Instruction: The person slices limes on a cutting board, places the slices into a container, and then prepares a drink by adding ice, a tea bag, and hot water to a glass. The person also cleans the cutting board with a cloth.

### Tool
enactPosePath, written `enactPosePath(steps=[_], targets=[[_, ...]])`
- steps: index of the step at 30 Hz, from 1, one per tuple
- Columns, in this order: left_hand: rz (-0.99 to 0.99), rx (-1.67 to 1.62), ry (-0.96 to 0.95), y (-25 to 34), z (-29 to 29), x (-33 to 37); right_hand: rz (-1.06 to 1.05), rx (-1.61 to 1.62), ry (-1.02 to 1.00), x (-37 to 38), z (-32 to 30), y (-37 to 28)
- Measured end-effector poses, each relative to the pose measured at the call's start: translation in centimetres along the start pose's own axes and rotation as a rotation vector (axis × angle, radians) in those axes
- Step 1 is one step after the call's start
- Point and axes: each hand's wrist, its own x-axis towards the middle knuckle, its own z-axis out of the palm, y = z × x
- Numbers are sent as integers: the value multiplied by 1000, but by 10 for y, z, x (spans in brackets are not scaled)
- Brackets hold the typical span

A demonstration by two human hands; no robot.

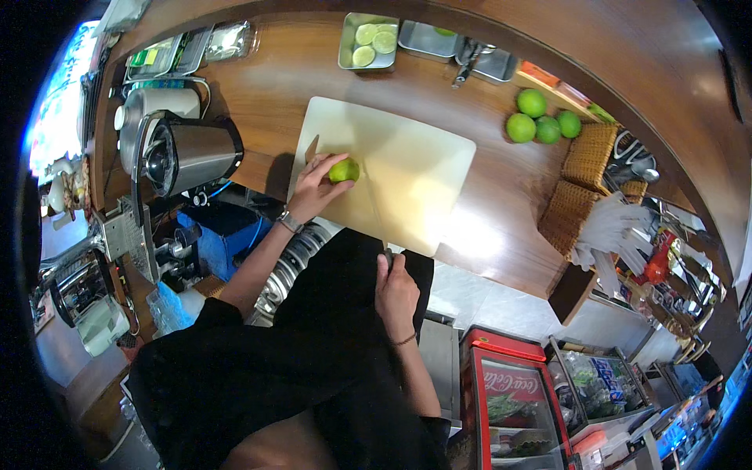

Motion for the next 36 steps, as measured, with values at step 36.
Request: enactPosePath(steps=[36], targets=[[240,77,-227,20,-24,-4,-294,-332,304,90,35,-18]])
